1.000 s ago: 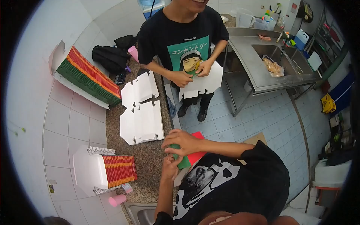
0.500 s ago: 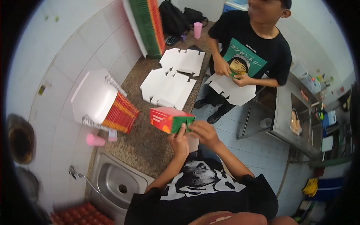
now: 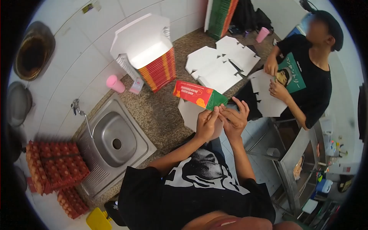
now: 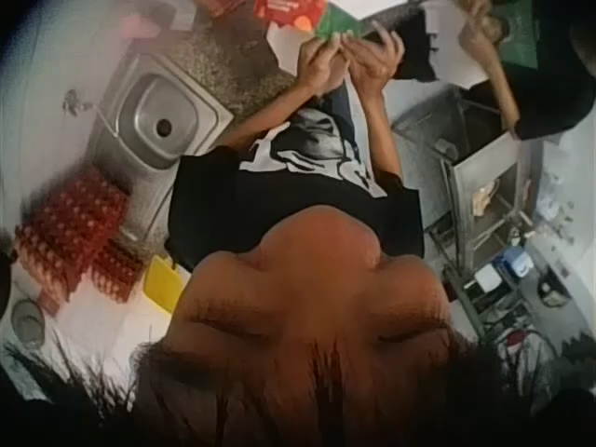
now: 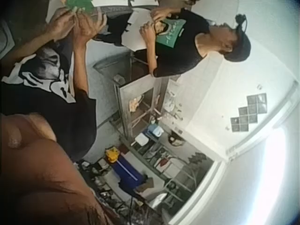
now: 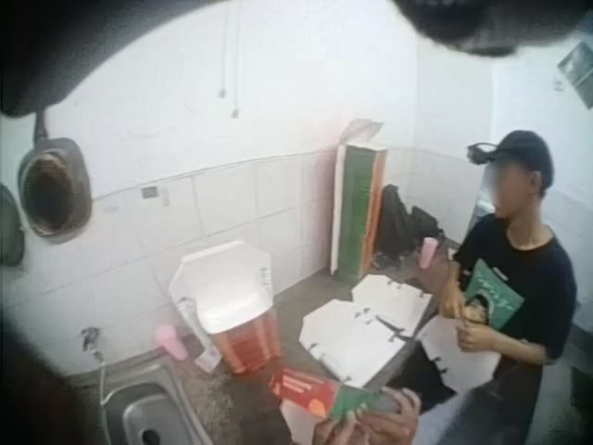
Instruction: The person is folding flat cardboard sheets into pizza boxes and stacking them on a shelf in a commercial kitchen environment.
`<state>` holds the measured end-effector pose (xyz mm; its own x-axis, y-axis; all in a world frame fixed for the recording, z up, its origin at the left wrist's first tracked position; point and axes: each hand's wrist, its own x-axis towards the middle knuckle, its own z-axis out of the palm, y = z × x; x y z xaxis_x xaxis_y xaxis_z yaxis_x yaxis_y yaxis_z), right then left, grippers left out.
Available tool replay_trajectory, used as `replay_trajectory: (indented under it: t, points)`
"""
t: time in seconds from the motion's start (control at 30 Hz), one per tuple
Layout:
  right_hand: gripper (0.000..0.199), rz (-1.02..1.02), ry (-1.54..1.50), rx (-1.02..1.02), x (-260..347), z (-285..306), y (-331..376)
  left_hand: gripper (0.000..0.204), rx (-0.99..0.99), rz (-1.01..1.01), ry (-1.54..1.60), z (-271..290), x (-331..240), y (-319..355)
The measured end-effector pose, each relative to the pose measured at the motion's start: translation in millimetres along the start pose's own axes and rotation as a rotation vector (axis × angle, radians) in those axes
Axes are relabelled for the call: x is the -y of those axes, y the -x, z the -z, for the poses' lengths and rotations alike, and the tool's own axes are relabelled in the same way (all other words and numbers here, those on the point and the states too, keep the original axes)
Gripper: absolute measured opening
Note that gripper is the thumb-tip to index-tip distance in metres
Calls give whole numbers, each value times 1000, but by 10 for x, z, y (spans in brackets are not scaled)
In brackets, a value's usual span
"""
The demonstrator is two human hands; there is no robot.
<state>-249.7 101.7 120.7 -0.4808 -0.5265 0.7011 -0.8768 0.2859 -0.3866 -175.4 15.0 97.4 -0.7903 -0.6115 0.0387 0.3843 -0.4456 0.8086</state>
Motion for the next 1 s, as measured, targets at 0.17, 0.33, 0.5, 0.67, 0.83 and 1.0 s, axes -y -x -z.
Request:
replay_trajectory:
  t: [0.17, 0.33, 0.5, 0.67, 0.83, 1.0]
  points:
    - [30, -112, -427, 27, 3, -109, -189, 31, 128, 196, 24, 329, -96, 49]
    - [36, -367, -905, 359, -512, 330, -403, 42, 618, 167, -234, 1072, -1207, -426]
    - [41, -274, -1160, 715, -710, 134, -823, 110, 841, 24, -182, 855, -843, -634]
    - [48, -933, -1211, 268, -415, -205, -682, 107, 463, 358, 140, 1095, -332, -253]
    - [59, -641, -869, 64, -442, -349, 4, 118, 193, -286, -406, 963, -562, -189]
    - [63, -750, -1236, 444, -533, -593, 277, 131, 465, -441, -705, 582, -616, -108]
